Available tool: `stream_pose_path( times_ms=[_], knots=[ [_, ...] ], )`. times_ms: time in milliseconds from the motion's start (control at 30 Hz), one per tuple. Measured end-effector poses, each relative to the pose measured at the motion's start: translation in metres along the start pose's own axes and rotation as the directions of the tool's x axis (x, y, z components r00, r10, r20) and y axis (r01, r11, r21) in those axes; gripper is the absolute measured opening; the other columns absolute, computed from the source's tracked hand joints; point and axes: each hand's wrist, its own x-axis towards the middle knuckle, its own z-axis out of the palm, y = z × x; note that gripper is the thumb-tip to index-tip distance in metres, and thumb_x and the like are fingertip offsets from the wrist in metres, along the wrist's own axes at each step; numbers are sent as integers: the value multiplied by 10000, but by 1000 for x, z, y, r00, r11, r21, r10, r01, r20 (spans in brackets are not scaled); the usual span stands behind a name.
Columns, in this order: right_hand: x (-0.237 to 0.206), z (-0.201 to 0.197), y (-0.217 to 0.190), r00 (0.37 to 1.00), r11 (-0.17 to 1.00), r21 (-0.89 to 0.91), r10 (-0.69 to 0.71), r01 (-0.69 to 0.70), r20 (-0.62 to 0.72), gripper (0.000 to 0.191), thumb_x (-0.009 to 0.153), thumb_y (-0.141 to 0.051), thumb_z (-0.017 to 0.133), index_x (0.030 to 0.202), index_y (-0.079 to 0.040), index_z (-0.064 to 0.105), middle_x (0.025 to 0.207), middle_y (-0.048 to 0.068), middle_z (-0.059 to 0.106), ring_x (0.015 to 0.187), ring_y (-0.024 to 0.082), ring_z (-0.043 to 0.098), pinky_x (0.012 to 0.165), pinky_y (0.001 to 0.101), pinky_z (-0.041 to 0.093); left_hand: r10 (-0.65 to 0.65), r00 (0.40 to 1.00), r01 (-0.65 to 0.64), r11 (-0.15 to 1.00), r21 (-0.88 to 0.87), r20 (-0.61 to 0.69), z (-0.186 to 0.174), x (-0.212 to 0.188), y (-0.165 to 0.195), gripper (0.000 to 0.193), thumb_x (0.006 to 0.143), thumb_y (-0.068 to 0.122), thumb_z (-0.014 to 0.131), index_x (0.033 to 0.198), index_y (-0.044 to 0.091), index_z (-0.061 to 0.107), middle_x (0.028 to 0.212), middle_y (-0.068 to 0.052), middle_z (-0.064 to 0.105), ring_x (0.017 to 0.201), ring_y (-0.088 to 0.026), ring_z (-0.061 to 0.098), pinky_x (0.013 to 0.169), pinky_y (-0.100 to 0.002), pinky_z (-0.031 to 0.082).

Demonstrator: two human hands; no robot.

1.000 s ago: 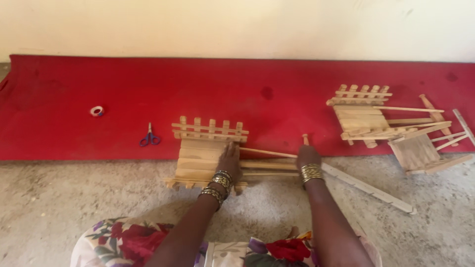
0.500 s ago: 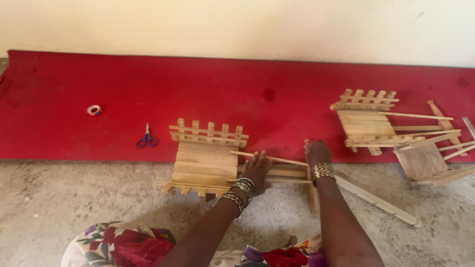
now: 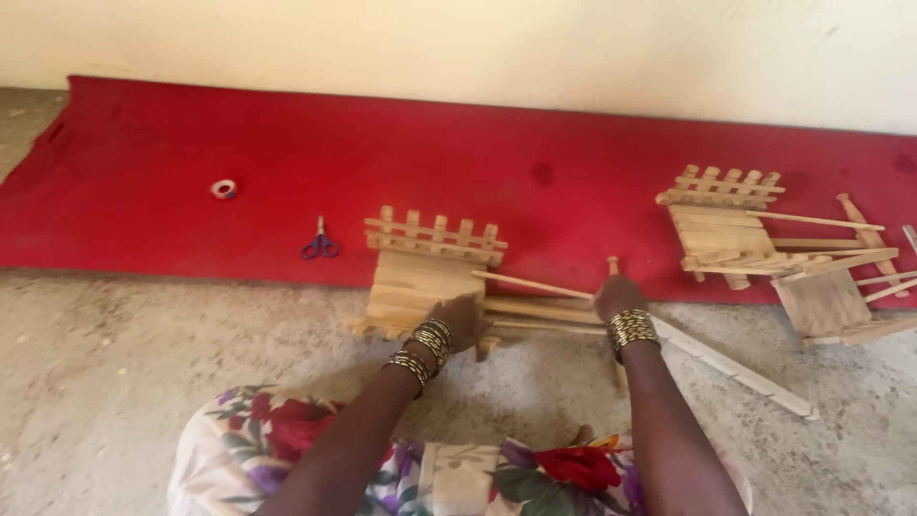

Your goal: The person sits on the floor and assembles a small wooden toy structure, fitting a long wooden spindle piece into the frame and pressing the parts together by hand. They reposition the toy and adjust the fitted pieces, with other wooden toy parts and scissors lying on the red mat nearby.

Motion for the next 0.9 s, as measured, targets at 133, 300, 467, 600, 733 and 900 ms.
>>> stream_pose_path(
  times_ms=[133,300,467,600,733,900],
  knots=[
    [-14,25,-35,973,963,-163,-198,215,115,345,991,-286,564,963,-13,773,989,240,743,958,364,743,902,451,596,20,997,-14,996,85,-73,1,-17,-10,544,1083,509,328,1254,108,653,1188,-168,713,1164,-320,668,1040,-512,506],
    [-39,37,-68,943,944,4,-331,331,25,242,933,-205,611,915,-68,811,953,202,753,914,341,749,910,453,584,84,990,-58,976,209,-117,-1,-29,-28,484,1045,446,320,1292,178,639,1219,-143,690,1167,-335,644,1013,-553,483],
    [-67,37,-107,894,890,85,-443,447,-63,192,735,-164,795,905,-75,802,1029,176,716,943,338,705,860,464,564,-61,992,83,974,212,-110,-3,-28,-46,547,1052,503,345,1315,113,624,1270,-140,685,1244,-304,624,1115,-571,409],
    [-70,41,-118,947,897,312,-321,313,-26,228,791,-42,724,1006,-106,768,992,139,756,908,283,741,844,414,588,55,930,16,982,188,-363,-12,-34,-63,632,975,603,402,1280,95,622,1386,-175,578,1340,-356,497,1091,-623,324],
    [-57,53,-131,925,753,538,-330,377,-187,103,862,-86,688,940,-91,756,949,93,792,878,231,762,797,371,601,-143,973,165,980,114,-181,-18,-43,-70,621,1053,581,354,1225,76,672,1337,-148,636,1274,-297,594,1083,-510,461],
    [-39,60,-159,942,821,463,-288,335,-170,73,850,-88,709,889,-76,770,890,136,776,819,252,764,792,376,612,-73,960,137,965,225,-270,-2,-43,-63,553,1065,502,354,1193,64,666,1269,-151,633,1249,-297,571,1023,-497,478]
  ],
)
